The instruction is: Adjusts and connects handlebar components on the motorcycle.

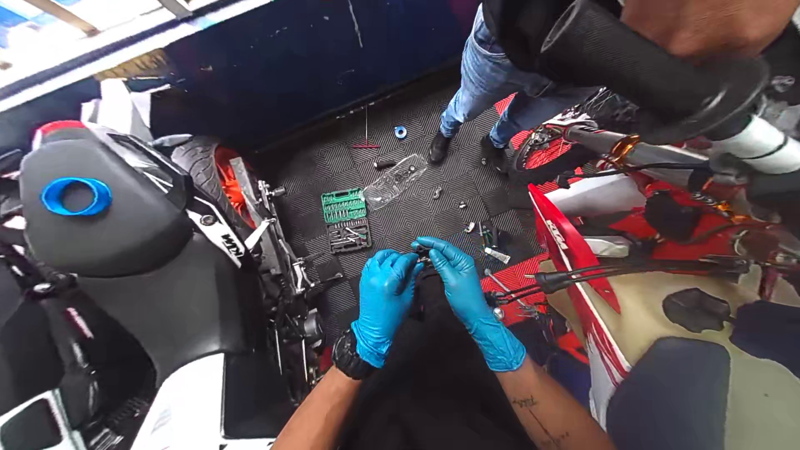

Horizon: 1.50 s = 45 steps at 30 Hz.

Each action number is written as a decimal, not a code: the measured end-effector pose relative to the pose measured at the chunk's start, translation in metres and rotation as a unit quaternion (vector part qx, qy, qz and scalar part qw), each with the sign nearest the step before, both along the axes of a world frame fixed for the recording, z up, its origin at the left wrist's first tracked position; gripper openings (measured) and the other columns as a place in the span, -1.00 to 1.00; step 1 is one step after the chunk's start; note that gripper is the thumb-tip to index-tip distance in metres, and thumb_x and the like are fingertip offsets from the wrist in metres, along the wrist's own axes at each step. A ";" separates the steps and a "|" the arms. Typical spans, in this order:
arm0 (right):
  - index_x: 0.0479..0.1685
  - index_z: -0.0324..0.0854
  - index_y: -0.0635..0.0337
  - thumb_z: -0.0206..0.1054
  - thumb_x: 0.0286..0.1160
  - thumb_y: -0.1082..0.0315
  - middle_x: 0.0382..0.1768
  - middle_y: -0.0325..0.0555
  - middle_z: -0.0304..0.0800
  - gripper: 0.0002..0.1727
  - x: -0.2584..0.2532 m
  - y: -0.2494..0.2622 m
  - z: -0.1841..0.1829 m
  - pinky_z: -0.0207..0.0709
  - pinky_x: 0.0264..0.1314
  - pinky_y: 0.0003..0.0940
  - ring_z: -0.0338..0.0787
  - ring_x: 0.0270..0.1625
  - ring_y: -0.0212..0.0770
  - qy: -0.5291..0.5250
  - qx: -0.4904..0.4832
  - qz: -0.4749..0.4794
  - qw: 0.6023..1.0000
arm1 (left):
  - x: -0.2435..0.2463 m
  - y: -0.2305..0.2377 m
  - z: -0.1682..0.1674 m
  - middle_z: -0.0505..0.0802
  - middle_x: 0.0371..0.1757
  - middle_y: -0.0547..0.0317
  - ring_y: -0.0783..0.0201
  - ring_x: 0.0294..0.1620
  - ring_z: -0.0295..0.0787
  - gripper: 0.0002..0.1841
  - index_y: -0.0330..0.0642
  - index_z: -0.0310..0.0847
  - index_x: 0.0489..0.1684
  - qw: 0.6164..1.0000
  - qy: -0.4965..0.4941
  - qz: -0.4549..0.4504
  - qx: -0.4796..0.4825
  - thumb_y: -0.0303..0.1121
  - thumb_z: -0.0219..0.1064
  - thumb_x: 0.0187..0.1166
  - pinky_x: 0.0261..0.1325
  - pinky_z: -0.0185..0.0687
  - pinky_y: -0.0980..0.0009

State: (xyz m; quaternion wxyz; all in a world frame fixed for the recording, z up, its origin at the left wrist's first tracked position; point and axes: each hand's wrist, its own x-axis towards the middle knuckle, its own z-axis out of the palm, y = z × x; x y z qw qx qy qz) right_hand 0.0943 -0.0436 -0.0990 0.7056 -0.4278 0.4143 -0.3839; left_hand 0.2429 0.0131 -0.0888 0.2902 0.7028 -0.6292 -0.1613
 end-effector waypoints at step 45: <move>0.31 0.56 0.37 -0.11 0.78 0.50 0.15 0.07 0.80 -0.63 0.106 -0.033 -0.264 0.75 0.01 -0.30 0.83 0.01 -0.17 -0.142 0.176 -0.067 0.972 | 0.098 0.002 -0.174 0.87 -0.18 0.13 0.46 -0.14 0.80 -0.60 -0.37 0.72 0.00 0.947 0.216 0.237 0.000 -0.16 0.52 0.47 0.14 0.70 0.46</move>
